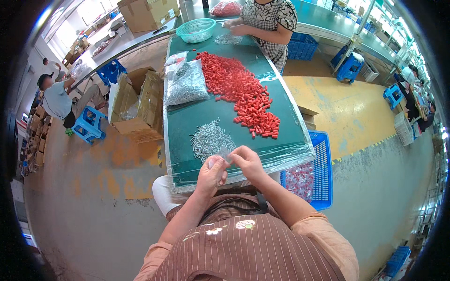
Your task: The person packs hardware by placing metal screws and red plastic wall anchors into small plastic bags by hand and sealing the bags.
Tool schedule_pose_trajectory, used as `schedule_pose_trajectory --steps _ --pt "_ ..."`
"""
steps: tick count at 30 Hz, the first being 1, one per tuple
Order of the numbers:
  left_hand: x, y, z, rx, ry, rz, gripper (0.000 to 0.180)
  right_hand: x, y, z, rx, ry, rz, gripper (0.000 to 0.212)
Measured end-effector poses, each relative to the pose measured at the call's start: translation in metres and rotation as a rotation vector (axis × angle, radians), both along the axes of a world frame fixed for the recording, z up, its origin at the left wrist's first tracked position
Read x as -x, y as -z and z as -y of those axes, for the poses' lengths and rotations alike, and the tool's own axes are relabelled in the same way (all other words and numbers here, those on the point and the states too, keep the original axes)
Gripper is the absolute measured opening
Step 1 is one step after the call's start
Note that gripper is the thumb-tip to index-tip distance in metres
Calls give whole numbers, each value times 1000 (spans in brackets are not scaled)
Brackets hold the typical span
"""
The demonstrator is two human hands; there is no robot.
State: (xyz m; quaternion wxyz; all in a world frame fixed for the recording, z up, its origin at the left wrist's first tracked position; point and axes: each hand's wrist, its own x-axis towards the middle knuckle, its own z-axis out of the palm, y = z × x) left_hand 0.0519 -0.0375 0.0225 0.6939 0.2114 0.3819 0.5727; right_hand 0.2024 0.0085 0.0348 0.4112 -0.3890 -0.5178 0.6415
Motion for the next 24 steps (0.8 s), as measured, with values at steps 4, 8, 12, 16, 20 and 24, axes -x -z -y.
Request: schedule_pose_trajectory --steps 4,8,12,16,20,24 --pt "0 1 -8 -35 65 -60 13 4 4 -8 -10 56 -9 10" --pt "4 -13 -2 15 3 -294 25 12 9 -8 -113 52 78 12" --pt "13 29 -1 44 -16 -235 20 -7 4 -18 -201 26 162 9" --pt "17 -7 -6 44 99 -458 15 -20 -25 -13 -382 -197 571 8" --pt "25 -10 -8 -278 79 -746 18 -4 -46 -14 -426 -300 660 14" --pt "36 -21 -11 -188 218 -870 21 -2 -40 -24 -294 -303 555 17"
